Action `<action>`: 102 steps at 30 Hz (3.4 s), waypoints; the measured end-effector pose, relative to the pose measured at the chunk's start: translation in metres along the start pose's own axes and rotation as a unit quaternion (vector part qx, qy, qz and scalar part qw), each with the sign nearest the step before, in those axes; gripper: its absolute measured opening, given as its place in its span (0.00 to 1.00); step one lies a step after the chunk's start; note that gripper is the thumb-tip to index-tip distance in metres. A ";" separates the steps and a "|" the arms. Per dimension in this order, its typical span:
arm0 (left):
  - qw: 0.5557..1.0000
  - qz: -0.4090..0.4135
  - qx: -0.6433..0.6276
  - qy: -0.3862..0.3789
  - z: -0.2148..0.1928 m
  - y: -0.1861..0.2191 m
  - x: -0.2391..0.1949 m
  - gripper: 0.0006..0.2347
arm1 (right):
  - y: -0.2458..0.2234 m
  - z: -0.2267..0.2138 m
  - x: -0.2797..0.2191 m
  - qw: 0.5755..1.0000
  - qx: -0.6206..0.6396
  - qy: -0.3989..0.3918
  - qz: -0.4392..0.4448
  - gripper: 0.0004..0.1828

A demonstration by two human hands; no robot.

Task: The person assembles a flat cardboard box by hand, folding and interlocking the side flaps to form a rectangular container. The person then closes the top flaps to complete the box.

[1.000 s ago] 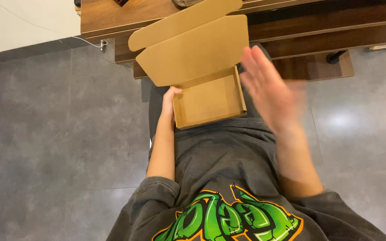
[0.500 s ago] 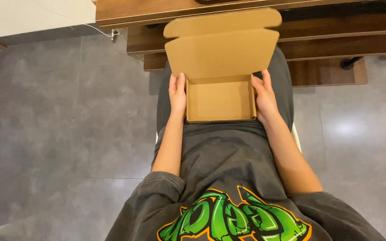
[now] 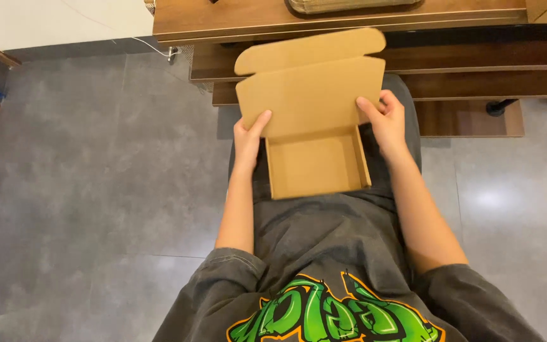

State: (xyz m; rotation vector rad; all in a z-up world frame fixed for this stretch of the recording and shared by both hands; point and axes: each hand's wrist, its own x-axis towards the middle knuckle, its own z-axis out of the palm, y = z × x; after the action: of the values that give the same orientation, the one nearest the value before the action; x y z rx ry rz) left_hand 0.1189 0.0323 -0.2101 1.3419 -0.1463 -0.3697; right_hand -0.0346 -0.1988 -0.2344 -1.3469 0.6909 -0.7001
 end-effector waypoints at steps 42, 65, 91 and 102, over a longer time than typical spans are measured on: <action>0.970 0.107 0.016 -0.218 -0.001 0.043 0.038 0.21 | -0.056 -0.014 0.012 0.991 -0.038 -0.102 -0.075 0.14; 0.986 0.131 -0.051 -0.086 0.030 0.036 0.001 0.08 | -0.052 0.006 -0.007 0.977 0.014 0.015 -0.212 0.12; 0.935 0.123 0.100 -0.318 -0.026 -0.021 -0.049 0.20 | -0.013 -0.041 -0.062 0.979 0.037 -0.180 -0.088 0.26; 0.996 -0.029 -0.079 -0.042 0.004 -0.063 0.019 0.31 | 0.002 0.023 -0.020 0.962 0.245 0.067 0.102 0.23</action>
State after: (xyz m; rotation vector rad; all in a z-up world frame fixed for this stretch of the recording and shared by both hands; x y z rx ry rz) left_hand 0.1241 0.0112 -0.2721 1.1764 -0.1461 -0.4774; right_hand -0.0288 -0.1689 -0.2339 -0.7670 0.6957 -0.7411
